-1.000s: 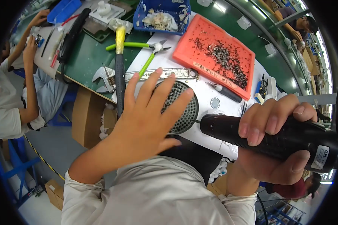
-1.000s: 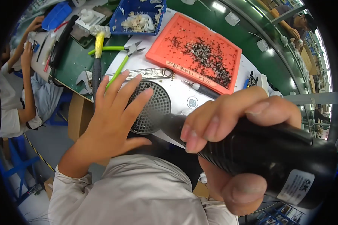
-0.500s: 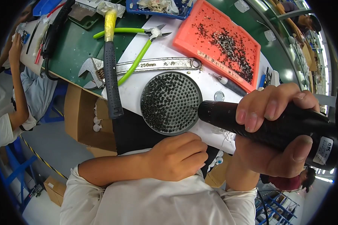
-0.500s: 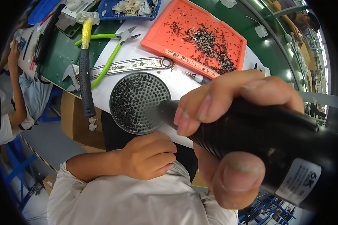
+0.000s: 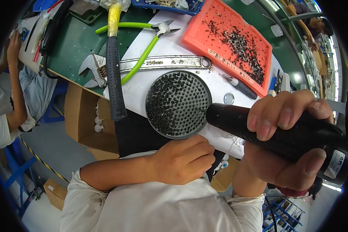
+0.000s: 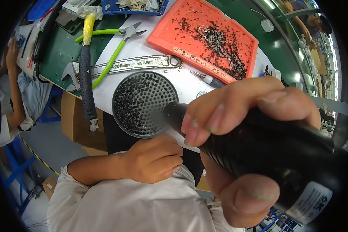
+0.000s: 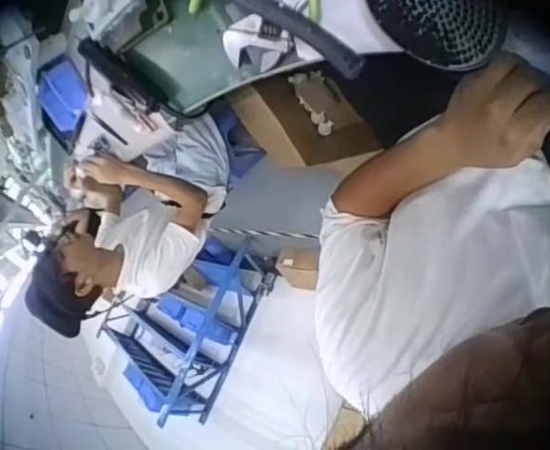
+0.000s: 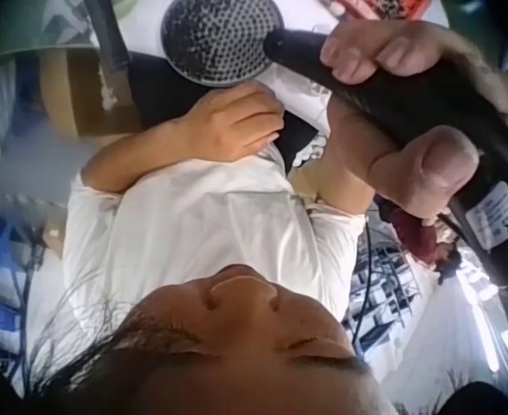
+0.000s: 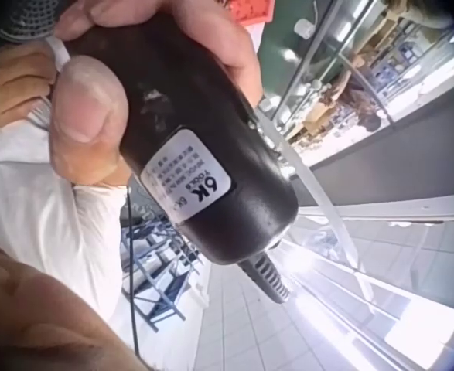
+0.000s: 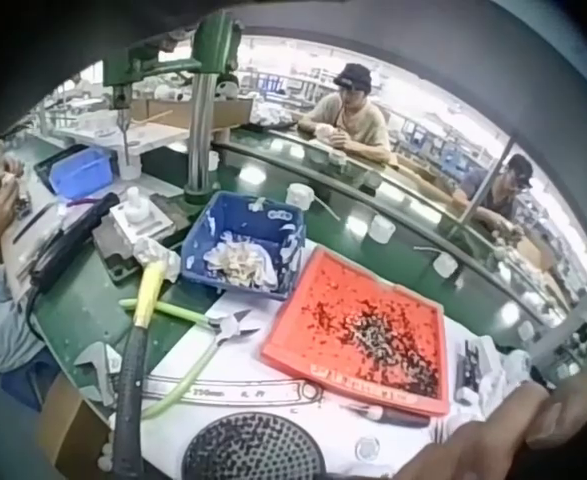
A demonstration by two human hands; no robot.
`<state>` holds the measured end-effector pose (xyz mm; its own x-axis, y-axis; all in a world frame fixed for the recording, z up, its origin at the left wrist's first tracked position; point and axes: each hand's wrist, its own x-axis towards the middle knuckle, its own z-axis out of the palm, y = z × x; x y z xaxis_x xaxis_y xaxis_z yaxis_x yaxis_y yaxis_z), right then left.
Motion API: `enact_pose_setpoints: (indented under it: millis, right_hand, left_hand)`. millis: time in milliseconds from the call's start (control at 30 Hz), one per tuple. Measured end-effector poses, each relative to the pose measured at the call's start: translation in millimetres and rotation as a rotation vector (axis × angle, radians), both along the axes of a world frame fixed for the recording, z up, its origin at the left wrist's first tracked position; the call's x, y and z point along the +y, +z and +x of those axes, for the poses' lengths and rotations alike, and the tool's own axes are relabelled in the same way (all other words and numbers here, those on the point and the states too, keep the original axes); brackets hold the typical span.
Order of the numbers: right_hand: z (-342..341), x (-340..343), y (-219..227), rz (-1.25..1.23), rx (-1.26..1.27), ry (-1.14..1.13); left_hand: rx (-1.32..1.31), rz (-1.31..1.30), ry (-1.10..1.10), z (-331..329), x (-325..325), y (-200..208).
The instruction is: Assembling electronic components into a plastic housing using glue and tools.
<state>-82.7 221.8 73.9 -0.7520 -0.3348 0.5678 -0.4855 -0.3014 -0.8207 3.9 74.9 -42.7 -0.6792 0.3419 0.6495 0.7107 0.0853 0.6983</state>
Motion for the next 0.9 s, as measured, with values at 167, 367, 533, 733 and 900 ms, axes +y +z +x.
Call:
enact_pose_setpoints:
  millis: [167,367,533,733,900]
  right_hand:
    - [3,-4,-4,-0.030,-0.009,-0.040]
    - [6,-5,2,-0.051,0.005,-0.082]
    - [29,23,41,-0.222,-0.021,-0.225]
    - [37,59,59,-0.184,-0.017,-0.363]
    - [37,71,53,-0.182,0.012,-0.350]
  left_hand:
    - [-0.002,-0.003,0.003,0,0,1]
    - [-0.016,0.011,-0.026,1,1,1]
    - [0.155,0.048,0.131,-1,5,16]
    - [-0.033,-0.309,0.310,-25,11,41]
    - [-0.087,-0.380,0.252,-33,21,51]
